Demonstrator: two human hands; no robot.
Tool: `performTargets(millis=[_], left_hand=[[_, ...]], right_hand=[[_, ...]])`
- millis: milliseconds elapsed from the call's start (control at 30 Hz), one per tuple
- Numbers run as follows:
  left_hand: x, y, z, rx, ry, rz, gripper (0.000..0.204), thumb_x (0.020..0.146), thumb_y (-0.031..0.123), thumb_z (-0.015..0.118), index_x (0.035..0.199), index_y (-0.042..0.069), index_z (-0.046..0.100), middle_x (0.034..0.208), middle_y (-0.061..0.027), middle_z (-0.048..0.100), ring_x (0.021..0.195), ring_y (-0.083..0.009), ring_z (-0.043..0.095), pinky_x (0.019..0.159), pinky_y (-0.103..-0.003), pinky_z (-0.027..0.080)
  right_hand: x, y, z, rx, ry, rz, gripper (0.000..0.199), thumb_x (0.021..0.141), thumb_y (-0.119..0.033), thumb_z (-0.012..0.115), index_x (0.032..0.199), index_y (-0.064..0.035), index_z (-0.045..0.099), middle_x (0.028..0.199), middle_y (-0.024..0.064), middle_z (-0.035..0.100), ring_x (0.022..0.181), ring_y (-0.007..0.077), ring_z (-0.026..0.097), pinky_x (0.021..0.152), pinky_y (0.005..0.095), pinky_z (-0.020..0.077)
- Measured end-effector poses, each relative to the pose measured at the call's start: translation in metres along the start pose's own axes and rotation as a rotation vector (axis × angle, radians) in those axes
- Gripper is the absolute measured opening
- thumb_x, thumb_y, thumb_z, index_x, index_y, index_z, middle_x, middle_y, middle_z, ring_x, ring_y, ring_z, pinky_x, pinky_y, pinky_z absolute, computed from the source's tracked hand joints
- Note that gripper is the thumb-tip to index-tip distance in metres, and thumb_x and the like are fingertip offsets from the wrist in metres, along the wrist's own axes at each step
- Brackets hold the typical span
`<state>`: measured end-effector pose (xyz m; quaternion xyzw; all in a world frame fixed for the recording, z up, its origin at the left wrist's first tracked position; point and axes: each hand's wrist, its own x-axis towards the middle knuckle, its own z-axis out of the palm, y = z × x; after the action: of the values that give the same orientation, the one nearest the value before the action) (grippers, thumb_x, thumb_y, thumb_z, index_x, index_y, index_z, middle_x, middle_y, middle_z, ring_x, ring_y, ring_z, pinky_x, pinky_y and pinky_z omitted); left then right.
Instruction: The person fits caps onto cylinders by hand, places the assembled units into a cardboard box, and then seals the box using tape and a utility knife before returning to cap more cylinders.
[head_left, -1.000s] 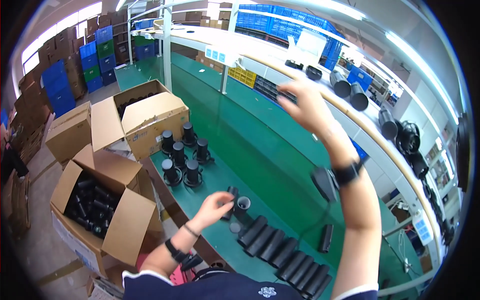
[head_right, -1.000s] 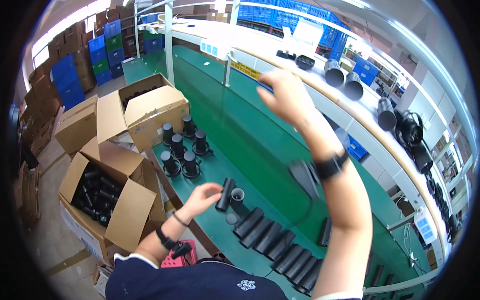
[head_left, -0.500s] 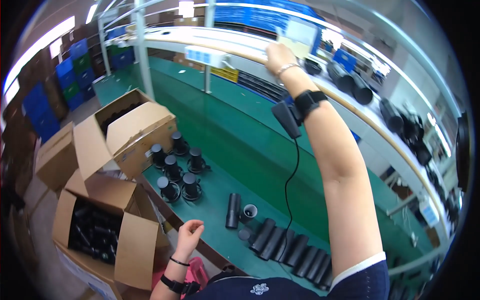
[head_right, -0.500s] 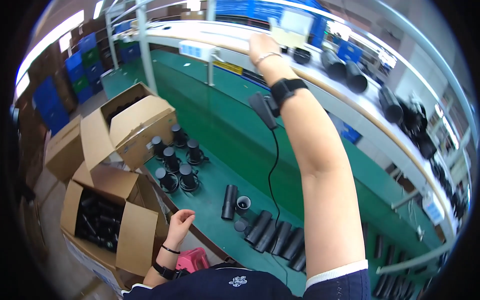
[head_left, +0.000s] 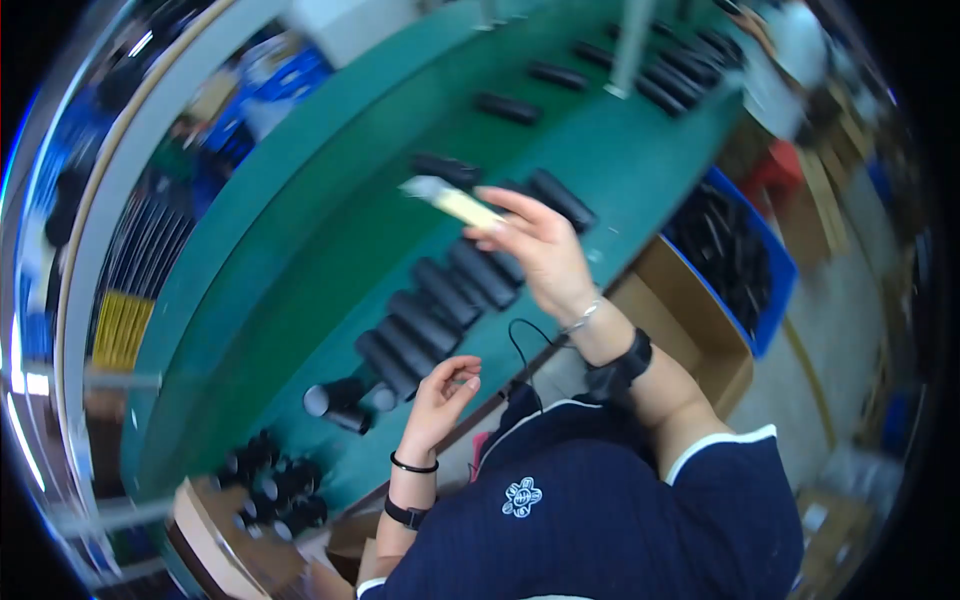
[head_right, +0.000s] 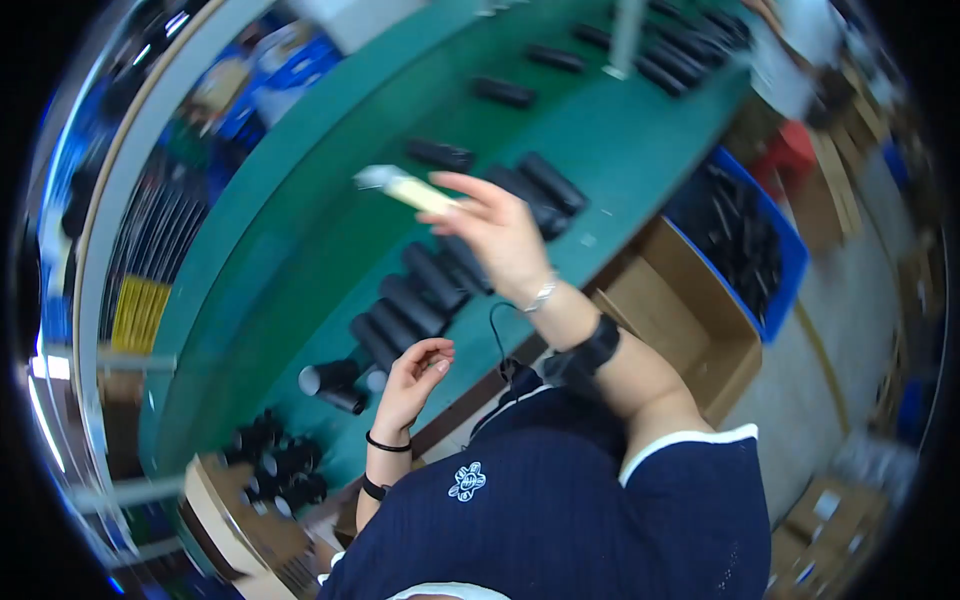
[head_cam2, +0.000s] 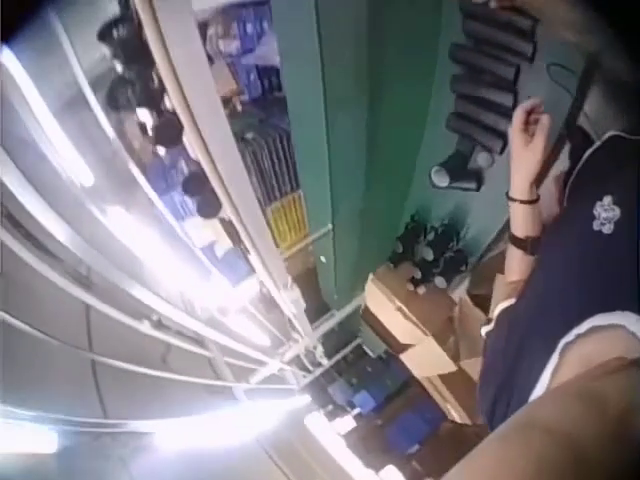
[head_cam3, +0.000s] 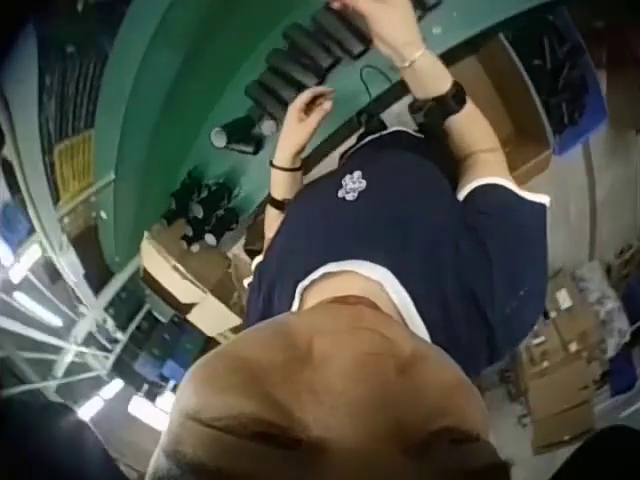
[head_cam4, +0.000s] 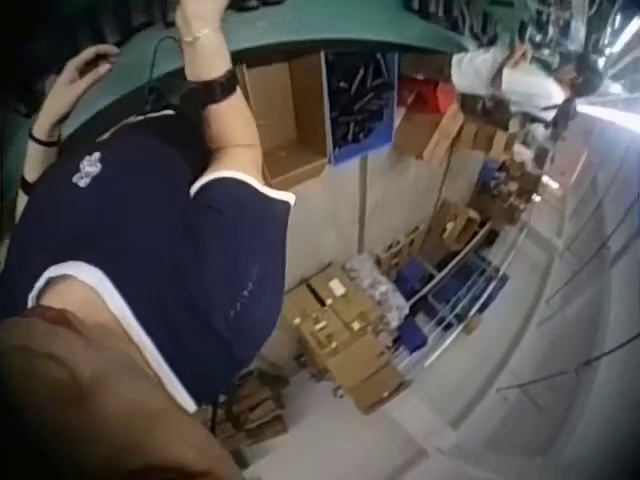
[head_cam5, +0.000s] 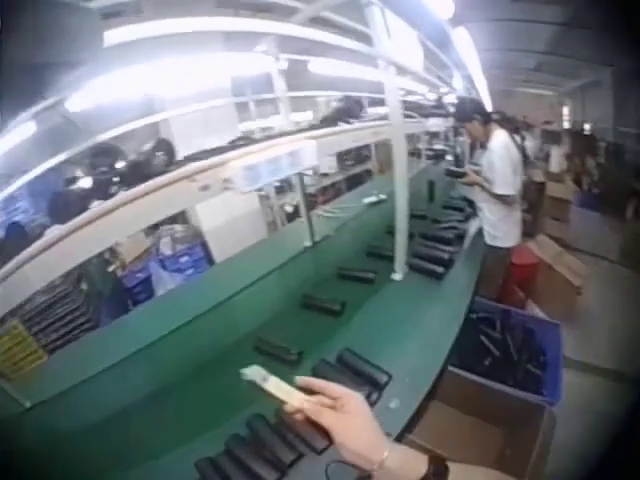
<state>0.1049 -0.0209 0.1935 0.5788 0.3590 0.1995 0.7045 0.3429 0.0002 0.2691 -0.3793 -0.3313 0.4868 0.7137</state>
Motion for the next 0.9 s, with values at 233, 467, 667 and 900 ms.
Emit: performTargets(millis=[233, 467, 667, 900], left_hand=[[0.108, -0.078, 0.2, 0.297, -0.645, -0.237, 0.026, 0.091, 0.013, 0.062, 0.114, 0.002, 0.058, 0.098, -0.0014, 0.062, 0.09, -0.008, 0.057, 0.08, -0.024, 0.047], [0.207, -0.297, 0.346, 0.799, -1.024, -0.263, 0.024, 0.087, 0.016, 0.064, 0.103, -0.001, 0.061, 0.086, -0.0059, 0.066, 0.08, -0.0133, 0.061, 0.073, -0.028, 0.05], [0.3, -0.391, 0.41, 1.617, -0.787, -0.257, 0.054, 0.08, 0.034, 0.064, 0.118, -0.002, 0.06, 0.118, -0.0253, 0.06, 0.113, -0.0357, 0.057, 0.099, -0.038, 0.044], [0.41, -0.506, 0.394, 1.618, -0.175, -0.204, 0.062, 0.079, 0.039, 0.067, 0.12, -0.004, 0.051, 0.106, -0.0255, 0.063, 0.1, -0.0383, 0.062, 0.085, -0.044, 0.051]], right_hand=[[-0.301, -0.001, -0.314, -0.019, 1.015, 0.24, 0.023, 0.088, -0.004, 0.055, 0.11, 0.0, 0.051, 0.103, 0.0153, 0.064, 0.084, 0.0136, 0.06, 0.072, 0.0238, 0.0478], [-0.543, 0.056, -0.398, -0.051, 1.48, 0.287, 0.02, 0.091, -0.006, 0.05, 0.11, -0.0004, 0.049, 0.092, 0.0102, 0.066, 0.079, 0.0142, 0.062, 0.066, 0.0253, 0.0467], [-0.626, 0.133, -0.387, -0.048, 1.686, 0.322, 0.015, 0.087, -0.007, 0.048, 0.098, -0.0002, 0.056, 0.081, 0.0051, 0.062, 0.072, 0.0106, 0.057, 0.063, 0.0246, 0.0447], [-0.638, 0.233, -0.349, 0.151, 1.794, 0.484, 0.013, 0.089, -0.002, 0.047, 0.096, -0.0013, 0.058, 0.078, 0.0045, 0.061, 0.068, 0.0097, 0.056, 0.061, 0.0209, 0.0431]])
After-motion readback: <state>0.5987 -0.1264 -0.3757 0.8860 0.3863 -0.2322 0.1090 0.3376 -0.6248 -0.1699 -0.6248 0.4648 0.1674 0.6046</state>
